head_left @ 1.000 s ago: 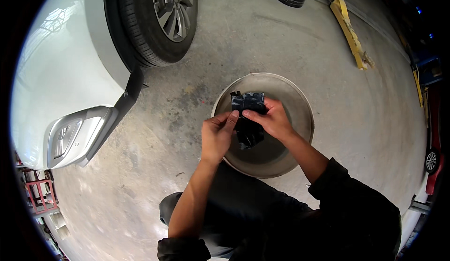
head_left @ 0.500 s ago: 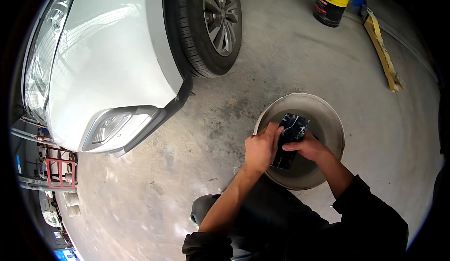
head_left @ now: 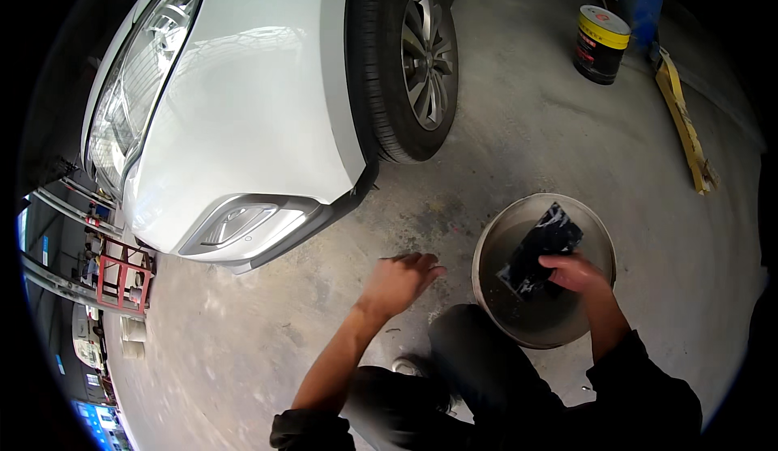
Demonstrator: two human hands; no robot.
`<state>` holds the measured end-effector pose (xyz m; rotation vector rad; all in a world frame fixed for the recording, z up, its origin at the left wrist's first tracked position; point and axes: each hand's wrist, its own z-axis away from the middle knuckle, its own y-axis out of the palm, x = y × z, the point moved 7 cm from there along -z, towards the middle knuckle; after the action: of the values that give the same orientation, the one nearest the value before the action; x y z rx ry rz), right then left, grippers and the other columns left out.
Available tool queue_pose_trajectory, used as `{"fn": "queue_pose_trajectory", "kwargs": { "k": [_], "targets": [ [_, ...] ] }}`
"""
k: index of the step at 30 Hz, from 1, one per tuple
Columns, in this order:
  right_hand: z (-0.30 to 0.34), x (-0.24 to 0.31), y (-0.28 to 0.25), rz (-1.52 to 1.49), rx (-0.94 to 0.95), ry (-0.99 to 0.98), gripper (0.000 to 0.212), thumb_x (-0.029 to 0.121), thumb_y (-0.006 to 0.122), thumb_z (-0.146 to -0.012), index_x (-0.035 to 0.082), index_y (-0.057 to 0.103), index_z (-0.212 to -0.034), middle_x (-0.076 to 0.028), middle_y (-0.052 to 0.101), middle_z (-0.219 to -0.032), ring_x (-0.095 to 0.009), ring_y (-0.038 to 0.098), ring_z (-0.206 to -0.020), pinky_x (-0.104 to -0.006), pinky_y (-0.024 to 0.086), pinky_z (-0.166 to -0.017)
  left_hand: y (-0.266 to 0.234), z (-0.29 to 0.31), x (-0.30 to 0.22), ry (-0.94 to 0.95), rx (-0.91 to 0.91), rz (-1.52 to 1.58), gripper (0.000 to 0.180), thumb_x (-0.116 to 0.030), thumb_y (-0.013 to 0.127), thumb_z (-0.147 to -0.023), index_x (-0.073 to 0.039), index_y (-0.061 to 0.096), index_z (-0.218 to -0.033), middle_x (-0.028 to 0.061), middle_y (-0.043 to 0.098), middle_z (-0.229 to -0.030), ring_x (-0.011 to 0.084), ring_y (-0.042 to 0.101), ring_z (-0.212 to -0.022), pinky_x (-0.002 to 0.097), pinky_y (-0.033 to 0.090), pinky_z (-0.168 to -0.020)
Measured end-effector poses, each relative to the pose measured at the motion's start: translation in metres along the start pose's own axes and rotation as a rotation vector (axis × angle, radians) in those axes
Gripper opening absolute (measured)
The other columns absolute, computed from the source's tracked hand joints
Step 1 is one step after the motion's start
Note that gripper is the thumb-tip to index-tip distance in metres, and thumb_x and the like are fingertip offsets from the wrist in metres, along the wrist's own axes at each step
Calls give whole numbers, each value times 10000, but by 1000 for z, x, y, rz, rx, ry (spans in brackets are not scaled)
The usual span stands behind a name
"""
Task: The person scrubs a yellow stain on the front bumper of a white car using a black sponge and water from a bucket. They then move to the lower bumper area, scrubbing the surface and the fog light housing. Finally, they wipe the cleaned areas with a purple cloth.
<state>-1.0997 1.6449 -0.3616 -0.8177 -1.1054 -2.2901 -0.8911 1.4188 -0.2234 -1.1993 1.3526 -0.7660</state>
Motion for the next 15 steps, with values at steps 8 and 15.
{"fn": "queue_pose_trajectory", "kwargs": {
  "k": [8,15],
  "targets": [
    [1,-31,-21,-295,-28,-101,400,156,650,-984,18,590,-1354,-122,697,-1275,-286,680,-1187,-478,549,-1026,-189,57,98,-70,-160,-588,241,-171,667,-969,-33,698,-1164,151,602,-1423,328,554,-1349,474,487,-1052],
    [6,39,120,-311,-57,-410,338,88,604,-994,-16,600,-1316,-150,699,-1258,-307,705,-1139,-482,577,-982,-280,70,145,52,-352,-883,473,-85,635,-934,-85,600,-1406,139,452,-1595,320,387,-1508,497,292,-1255]
  ]
}}
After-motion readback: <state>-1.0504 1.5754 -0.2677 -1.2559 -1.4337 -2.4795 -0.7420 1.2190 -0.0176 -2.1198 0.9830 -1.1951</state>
